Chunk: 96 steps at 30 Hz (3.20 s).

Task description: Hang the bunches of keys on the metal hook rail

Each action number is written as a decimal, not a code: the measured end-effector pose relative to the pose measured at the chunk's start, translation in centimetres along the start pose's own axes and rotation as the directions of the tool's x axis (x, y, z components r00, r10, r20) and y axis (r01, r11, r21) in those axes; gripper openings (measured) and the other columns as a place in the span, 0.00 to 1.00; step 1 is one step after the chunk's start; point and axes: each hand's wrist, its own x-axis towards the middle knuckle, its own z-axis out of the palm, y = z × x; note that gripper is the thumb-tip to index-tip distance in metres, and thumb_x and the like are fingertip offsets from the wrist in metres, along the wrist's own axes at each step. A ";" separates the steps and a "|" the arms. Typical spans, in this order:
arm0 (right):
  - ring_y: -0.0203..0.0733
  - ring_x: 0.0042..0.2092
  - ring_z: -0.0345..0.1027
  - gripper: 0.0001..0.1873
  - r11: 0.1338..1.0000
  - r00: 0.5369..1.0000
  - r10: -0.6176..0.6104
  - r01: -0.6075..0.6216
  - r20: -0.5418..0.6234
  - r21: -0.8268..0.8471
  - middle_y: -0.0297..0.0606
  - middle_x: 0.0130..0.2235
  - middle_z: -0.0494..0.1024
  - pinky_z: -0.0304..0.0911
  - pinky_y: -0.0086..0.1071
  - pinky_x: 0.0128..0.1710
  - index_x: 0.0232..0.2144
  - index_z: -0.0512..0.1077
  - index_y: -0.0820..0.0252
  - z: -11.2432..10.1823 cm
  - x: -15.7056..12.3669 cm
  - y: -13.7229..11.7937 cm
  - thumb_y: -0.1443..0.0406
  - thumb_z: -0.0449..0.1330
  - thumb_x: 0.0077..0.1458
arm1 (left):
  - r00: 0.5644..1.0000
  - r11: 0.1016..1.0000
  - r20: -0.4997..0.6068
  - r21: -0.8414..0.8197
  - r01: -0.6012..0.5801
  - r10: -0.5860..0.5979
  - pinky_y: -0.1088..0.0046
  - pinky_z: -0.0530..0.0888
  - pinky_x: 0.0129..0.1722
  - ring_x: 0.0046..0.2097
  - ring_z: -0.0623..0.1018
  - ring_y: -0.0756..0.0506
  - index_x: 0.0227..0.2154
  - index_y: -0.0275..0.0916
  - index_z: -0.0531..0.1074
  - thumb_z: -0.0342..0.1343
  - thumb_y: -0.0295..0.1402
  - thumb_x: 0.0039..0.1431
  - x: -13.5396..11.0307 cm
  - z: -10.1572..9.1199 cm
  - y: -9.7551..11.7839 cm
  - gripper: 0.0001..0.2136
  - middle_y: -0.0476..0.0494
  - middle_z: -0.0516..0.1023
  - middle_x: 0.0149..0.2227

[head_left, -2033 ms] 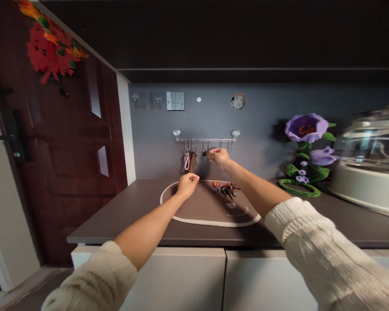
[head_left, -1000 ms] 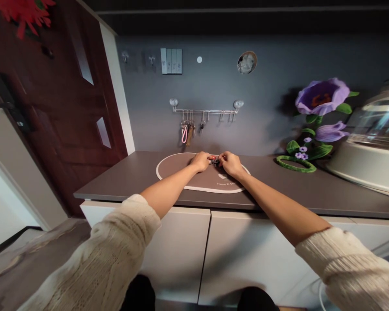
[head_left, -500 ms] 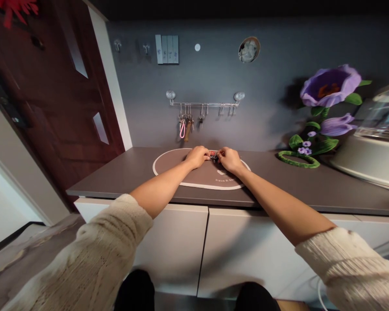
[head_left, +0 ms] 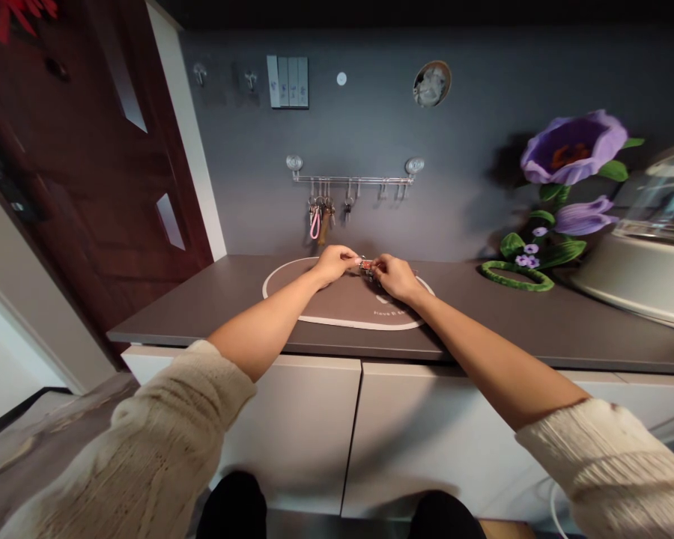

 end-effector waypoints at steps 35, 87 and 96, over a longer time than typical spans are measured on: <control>0.30 0.23 0.57 0.13 0.791 0.999 0.018 0.016 -0.049 0.612 0.31 0.24 0.68 0.55 0.25 0.24 0.25 0.66 0.62 0.1 0.4 0.3 0.57 0.57 0.44 | 0.999 0.963 0.031 -0.269 -0.010 0.019 0.78 0.60 0.24 0.22 0.64 0.55 0.28 0.33 0.74 0.59 0.40 0.42 0.0 1.3 -0.6 0.14 0.48 0.73 0.23; 0.30 0.19 0.61 0.07 0.583 0.913 0.405 -0.217 -0.049 0.783 0.31 0.17 0.65 0.65 0.27 0.22 0.21 0.62 0.61 -1.1 13.7 -4.6 0.74 0.52 0.48 | 0.939 0.982 -0.332 0.185 -0.029 0.090 0.75 0.63 0.30 0.28 0.71 0.50 0.22 0.37 0.70 0.45 0.38 0.54 1.8 2.1 -1.9 0.13 0.45 0.74 0.24; 0.30 0.19 0.61 0.07 0.604 0.914 0.399 -0.207 -0.067 0.770 0.30 0.18 0.64 0.64 0.28 0.23 0.21 0.62 0.61 -0.9 13.8 -4.1 0.73 0.54 0.48 | 0.941 0.982 -0.326 0.184 -0.036 0.096 0.75 0.63 0.30 0.28 0.70 0.50 0.22 0.36 0.70 0.45 0.38 0.54 1.6 2.2 -1.8 0.14 0.45 0.74 0.24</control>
